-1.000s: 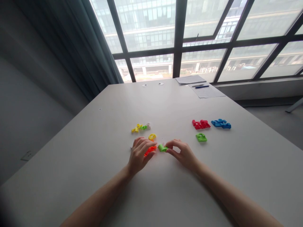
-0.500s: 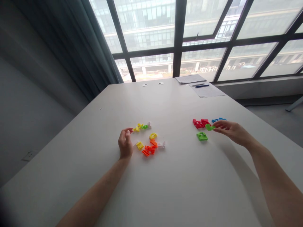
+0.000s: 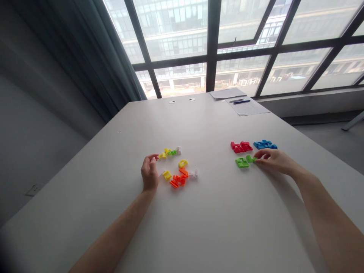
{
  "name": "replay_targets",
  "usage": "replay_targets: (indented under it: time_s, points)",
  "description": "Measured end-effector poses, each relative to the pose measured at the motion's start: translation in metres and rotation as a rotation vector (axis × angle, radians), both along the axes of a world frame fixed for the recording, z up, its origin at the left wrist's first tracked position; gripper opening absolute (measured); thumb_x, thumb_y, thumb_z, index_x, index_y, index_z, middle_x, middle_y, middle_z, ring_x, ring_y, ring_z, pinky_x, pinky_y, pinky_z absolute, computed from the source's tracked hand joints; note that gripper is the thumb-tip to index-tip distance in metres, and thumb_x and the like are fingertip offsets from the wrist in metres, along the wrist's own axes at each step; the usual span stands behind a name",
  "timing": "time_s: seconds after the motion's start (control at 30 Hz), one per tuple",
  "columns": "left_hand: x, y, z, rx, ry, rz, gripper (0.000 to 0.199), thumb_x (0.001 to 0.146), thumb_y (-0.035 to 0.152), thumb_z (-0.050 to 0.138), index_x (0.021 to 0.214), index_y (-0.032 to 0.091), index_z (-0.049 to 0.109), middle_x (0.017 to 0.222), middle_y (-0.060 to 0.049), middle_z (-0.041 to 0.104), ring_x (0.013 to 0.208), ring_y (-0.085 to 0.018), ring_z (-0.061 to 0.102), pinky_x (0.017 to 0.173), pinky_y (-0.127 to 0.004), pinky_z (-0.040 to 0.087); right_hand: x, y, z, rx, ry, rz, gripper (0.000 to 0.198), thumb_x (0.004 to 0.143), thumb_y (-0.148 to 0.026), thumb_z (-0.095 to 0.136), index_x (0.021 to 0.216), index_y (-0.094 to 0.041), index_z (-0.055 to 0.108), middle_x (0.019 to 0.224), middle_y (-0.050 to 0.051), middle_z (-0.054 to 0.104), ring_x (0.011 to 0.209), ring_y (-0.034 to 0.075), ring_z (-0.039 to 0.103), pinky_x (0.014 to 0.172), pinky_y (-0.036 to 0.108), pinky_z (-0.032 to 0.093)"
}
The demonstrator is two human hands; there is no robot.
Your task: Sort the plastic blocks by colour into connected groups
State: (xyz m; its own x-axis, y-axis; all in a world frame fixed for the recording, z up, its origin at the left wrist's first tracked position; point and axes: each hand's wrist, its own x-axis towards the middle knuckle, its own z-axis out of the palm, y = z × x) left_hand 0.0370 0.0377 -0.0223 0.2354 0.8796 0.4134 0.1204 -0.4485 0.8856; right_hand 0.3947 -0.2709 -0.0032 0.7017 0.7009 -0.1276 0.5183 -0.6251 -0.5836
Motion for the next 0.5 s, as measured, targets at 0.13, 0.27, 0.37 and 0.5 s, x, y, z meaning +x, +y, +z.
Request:
replay_targets:
  time_s: [0.13,0.27,0.37,0.5]
  points:
    - [-0.0002,0.0001,0.0002,0.012,-0.004,-0.011,0.022,0.089,0.029,0.042,0.091,0.018,0.061,0.09,-0.006,0.065,0.09,-0.02,0.061,0.084,-0.032,0.047,-0.0013,0.0019,-0.0007,0.024,-0.006,0.036,0.046,0.062,-0.058,0.075,0.086,-0.019,0.075,0.085,0.012,0.07,0.071,0.02,0.06,0.06,0.029,0.047]
    - [-0.0003,0.0,0.0001,0.018,0.01,-0.009,0.023,0.089,0.029,0.041,0.092,0.018,0.061,0.089,-0.005,0.065,0.09,-0.019,0.061,0.083,-0.032,0.047,0.0007,0.0017,-0.0039,0.051,-0.016,0.059,0.043,0.064,-0.058,0.074,0.086,-0.021,0.076,0.084,0.011,0.07,0.069,0.019,0.06,0.061,0.03,0.047]
    - [-0.0002,0.0002,-0.0004,0.017,0.013,-0.008,0.023,0.089,0.029,0.042,0.092,0.018,0.061,0.089,-0.005,0.065,0.09,-0.02,0.062,0.084,-0.032,0.047,0.0023,0.0015,-0.006,0.07,-0.007,0.075,0.043,0.064,-0.057,0.074,0.087,-0.021,0.076,0.085,0.011,0.07,0.069,0.018,0.059,0.061,0.029,0.046]
    - [-0.0002,0.0006,-0.0013,0.019,0.008,-0.014,0.022,0.09,0.029,0.042,0.092,0.018,0.061,0.089,-0.005,0.065,0.09,-0.02,0.062,0.083,-0.031,0.048,0.0023,0.0014,-0.0066,0.092,-0.012,0.099,0.046,0.064,-0.058,0.073,0.088,-0.019,0.076,0.086,0.013,0.071,0.068,0.018,0.059,0.059,0.029,0.046]
